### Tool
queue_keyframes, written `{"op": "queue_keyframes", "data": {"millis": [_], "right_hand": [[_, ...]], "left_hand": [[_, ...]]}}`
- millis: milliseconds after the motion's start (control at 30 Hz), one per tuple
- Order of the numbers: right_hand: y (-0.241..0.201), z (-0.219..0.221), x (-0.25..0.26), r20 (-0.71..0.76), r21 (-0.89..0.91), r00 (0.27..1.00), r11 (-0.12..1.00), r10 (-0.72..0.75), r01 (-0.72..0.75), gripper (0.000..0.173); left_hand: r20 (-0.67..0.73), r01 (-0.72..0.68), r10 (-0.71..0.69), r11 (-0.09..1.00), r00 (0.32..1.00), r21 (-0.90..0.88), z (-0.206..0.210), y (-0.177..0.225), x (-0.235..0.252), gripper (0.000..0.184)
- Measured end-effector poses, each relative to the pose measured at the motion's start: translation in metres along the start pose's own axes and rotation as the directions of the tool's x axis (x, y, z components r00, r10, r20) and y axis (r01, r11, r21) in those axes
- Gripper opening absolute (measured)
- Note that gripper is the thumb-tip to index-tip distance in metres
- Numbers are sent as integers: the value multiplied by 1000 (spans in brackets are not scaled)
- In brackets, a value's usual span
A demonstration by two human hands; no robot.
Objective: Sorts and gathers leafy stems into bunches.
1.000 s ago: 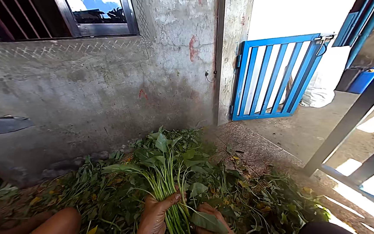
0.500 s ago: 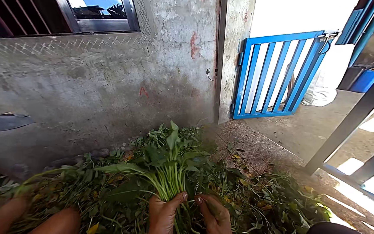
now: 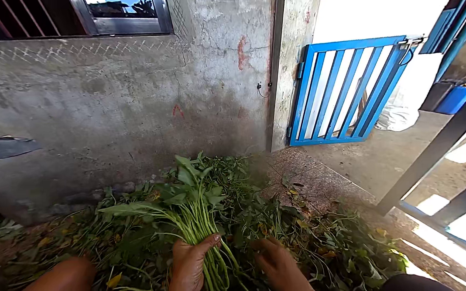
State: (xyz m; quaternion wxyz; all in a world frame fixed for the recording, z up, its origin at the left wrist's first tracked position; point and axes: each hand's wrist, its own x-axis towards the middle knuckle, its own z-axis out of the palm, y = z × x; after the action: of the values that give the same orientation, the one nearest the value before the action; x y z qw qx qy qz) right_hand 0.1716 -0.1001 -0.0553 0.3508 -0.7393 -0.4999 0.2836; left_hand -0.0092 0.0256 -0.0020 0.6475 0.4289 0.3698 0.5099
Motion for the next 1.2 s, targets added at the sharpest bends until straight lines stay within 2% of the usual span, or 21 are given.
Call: {"op": "queue_keyframes", "data": {"millis": [67, 133, 233, 300, 400, 500, 600, 733, 867, 1000, 1200], "right_hand": [[-16, 12, 2, -31, 374, 974, 901, -224, 219, 31], [-16, 26, 1, 12, 500, 955, 829, -298, 252, 27], [3, 38, 0, 126, 510, 931, 827, -344, 237, 31], [11, 38, 1, 138, 543, 916, 802, -376, 248, 29], [4, 40, 3, -35, 552, 929, 768, -369, 326, 25], [-14, 41, 3, -245, 597, 935, 720, -256, 354, 20], [-22, 39, 4, -314, 582, 924, 725, -218, 368, 20], [-19, 39, 6, -293, 409, 918, 833, -267, 372, 30], [-23, 40, 5, -256, 374, 920, 847, -297, 377, 30], [-22, 42, 7, -271, 278, 910, 879, -314, 387, 28], [-15, 40, 6, -187, 356, 921, 850, -343, 389, 22]], "left_hand": [[45, 65, -65, 998, 997, 3, 5, -4, -2, 37], [70, 117, -116, 993, 991, -8, 6, -4, -2, 35], [59, 143, -141, 989, 988, -37, 4, 1, 1, 32], [54, 138, -136, 990, 989, -42, 1, 1, 3, 32], [92, 156, -149, 985, 985, -80, -2, 1, 4, 31], [117, 189, -177, 976, 977, -105, -1, -1, 1, 30], [122, 195, -183, 976, 975, -93, -1, -2, -2, 31], [165, 187, -176, 981, 970, -51, 2, -6, -7, 30], [142, 152, -147, 988, 979, -27, 9, -6, -15, 23], [77, 168, -166, 986, 983, -23, 13, -9, -15, 27], [74, 187, -180, 976, 981, -107, 7, -7, -7, 34]]}}
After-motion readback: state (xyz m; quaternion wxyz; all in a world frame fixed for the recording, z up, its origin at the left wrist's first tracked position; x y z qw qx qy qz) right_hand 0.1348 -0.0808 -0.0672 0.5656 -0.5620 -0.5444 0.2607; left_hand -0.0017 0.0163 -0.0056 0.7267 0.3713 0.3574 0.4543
